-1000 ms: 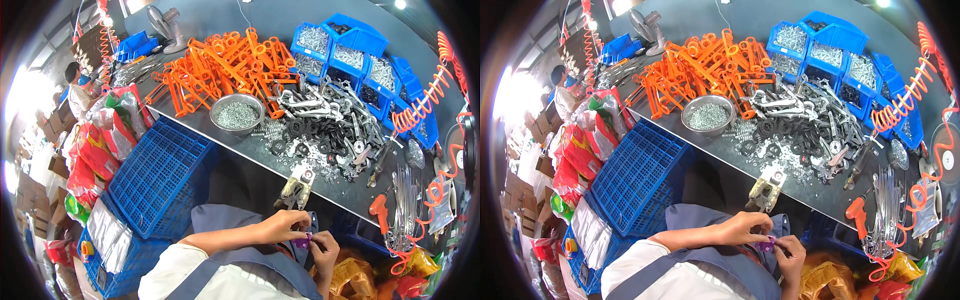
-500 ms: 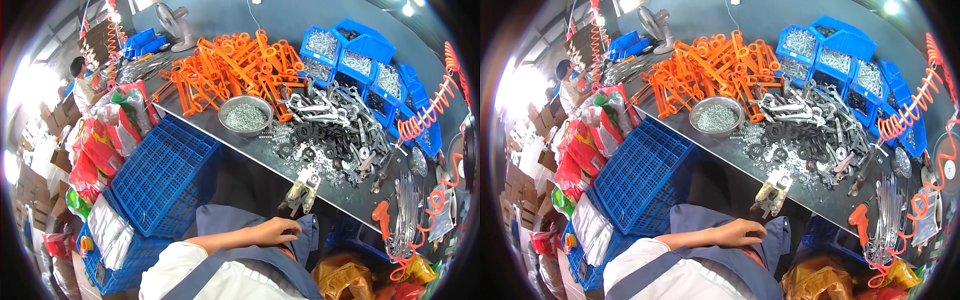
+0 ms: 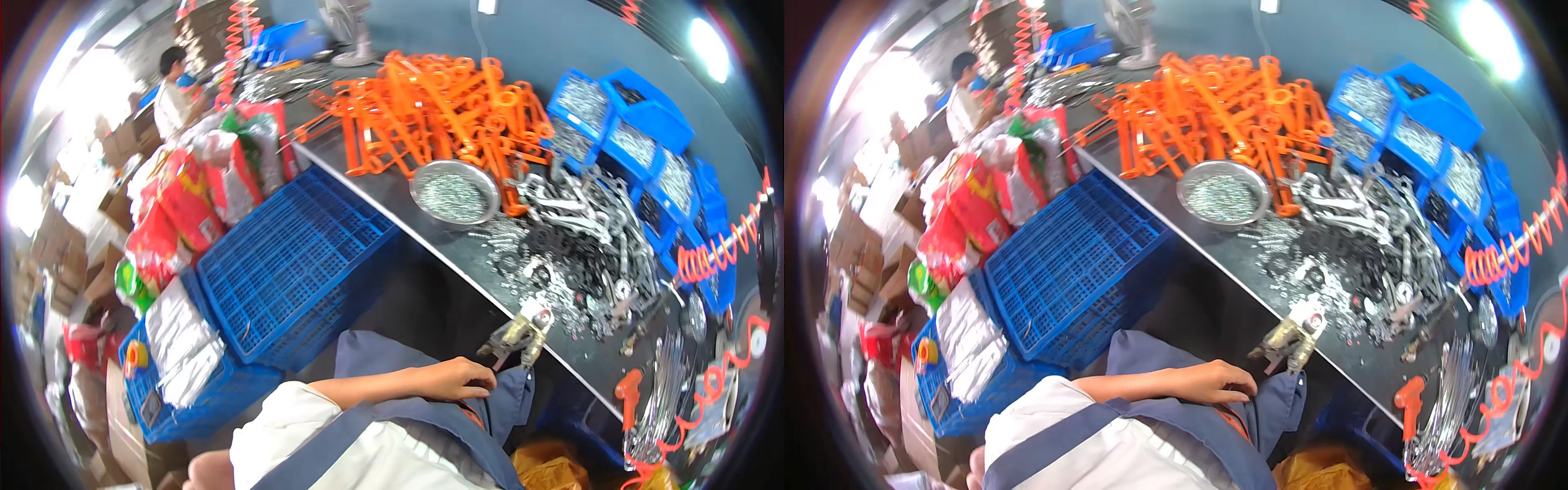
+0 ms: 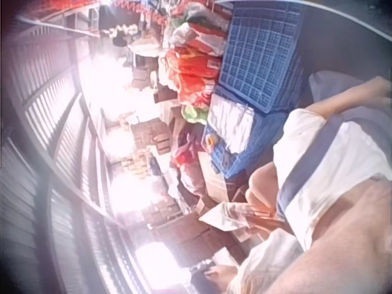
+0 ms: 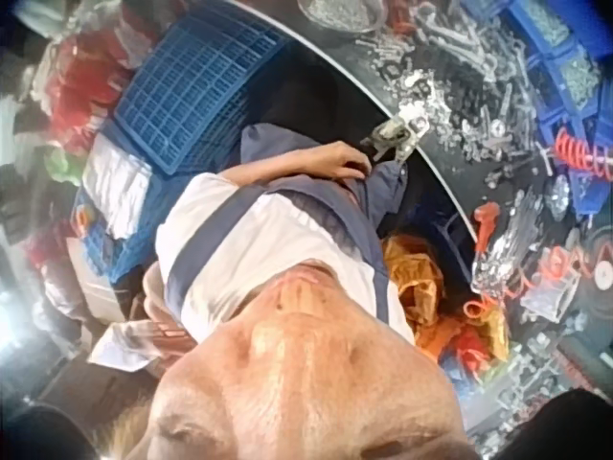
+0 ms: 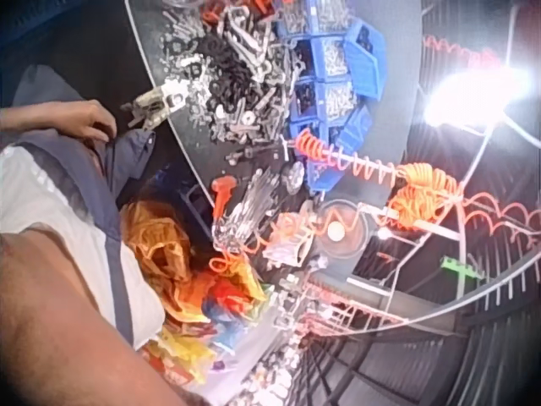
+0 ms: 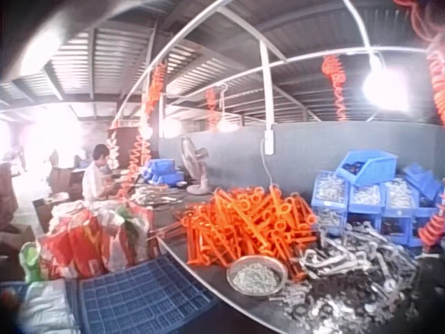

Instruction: The person unwraps a small item by hand, then assembles caulking guns by fitting together metal levers, rods, springs, washers, and frames, driving screws into the assemblies with a pneumatic screwdriver.

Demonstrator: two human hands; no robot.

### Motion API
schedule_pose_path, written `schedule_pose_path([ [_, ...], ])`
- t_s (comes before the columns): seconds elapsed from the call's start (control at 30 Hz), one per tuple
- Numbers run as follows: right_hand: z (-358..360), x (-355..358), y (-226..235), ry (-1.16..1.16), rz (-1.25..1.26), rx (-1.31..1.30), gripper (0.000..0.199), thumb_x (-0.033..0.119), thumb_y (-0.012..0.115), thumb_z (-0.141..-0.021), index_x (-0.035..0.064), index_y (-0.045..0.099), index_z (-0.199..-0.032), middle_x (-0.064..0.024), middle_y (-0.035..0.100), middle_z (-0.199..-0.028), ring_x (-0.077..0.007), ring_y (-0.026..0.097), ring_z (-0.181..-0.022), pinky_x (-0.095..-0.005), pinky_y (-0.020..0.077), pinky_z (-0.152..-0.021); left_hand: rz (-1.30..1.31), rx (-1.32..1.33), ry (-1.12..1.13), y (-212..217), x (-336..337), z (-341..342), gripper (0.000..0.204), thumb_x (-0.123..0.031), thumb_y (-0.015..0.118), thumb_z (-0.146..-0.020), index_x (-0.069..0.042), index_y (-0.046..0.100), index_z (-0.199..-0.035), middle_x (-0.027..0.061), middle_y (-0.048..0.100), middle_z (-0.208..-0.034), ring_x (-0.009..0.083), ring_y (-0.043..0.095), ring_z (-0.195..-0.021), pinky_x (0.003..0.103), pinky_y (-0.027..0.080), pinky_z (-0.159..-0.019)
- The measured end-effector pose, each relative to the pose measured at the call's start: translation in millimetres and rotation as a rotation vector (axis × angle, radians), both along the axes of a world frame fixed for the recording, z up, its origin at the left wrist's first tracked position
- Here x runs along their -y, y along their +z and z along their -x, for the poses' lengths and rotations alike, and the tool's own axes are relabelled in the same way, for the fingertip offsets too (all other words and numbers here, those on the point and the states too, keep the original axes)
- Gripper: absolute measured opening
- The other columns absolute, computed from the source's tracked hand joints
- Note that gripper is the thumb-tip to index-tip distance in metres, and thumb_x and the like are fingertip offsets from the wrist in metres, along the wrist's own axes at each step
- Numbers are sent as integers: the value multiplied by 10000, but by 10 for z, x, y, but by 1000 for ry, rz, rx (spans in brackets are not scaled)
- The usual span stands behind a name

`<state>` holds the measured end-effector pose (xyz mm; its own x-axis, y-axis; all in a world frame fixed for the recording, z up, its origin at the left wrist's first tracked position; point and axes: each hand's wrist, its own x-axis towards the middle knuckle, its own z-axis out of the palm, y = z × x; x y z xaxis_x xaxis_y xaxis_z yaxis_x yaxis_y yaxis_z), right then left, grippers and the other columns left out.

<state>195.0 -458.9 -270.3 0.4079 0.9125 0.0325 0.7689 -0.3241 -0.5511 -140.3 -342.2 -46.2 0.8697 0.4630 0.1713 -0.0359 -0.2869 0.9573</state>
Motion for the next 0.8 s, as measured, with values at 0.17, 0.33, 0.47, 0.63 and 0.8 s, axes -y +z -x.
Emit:
schedule_pose_path([
  [0.17,119,-447,-87,277,105,21,117,68,581,-809,-7,651,-865,-186,628,-863,-314,613,-804,-382,488,-724,-66,69,138,-59,34,340,178,-97,614,-869,22,610,-1001,135,654,-915,275,641,-856,357,499,-758],
  [0.33,272,-622,-191,503,212,40,125,62,572,-806,-14,655,-863,-204,633,-858,-336,618,-812,-395,492,-729,127,-35,53,23,-10,1047,398,-177,676,-844,-34,580,-1203,125,657,-1055,216,641,-915,354,496,-777],
  [0.47,342,-641,-265,605,269,38,133,57,565,-803,-19,657,-861,-219,636,-855,-353,622,-818,-406,496,-733,206,1070,-567,-35,18,1859,986,-595,698,-738,-127,248,-1480,205,439,-1376,432,462,-1225,588,412,-960],
  [0.63,231,-318,-310,539,313,5,143,51,555,-800,-26,661,-858,-237,641,-851,-375,627,-826,-420,501,-738,-172,1135,-724,452,-90,2368,687,-317,683,-863,-264,332,-1451,34,682,-1079,229,582,-1141,607,365,-969],
  [0.8,-127,559,-296,208,323,-64,153,45,546,-797,-32,665,-856,-255,646,-846,-397,632,-834,-434,506,-743,-40,694,-618,247,-440,1955,681,-276,695,-850,-29,380,-1401,228,637,-1124,338,636,-1040,464,469,-906],
])
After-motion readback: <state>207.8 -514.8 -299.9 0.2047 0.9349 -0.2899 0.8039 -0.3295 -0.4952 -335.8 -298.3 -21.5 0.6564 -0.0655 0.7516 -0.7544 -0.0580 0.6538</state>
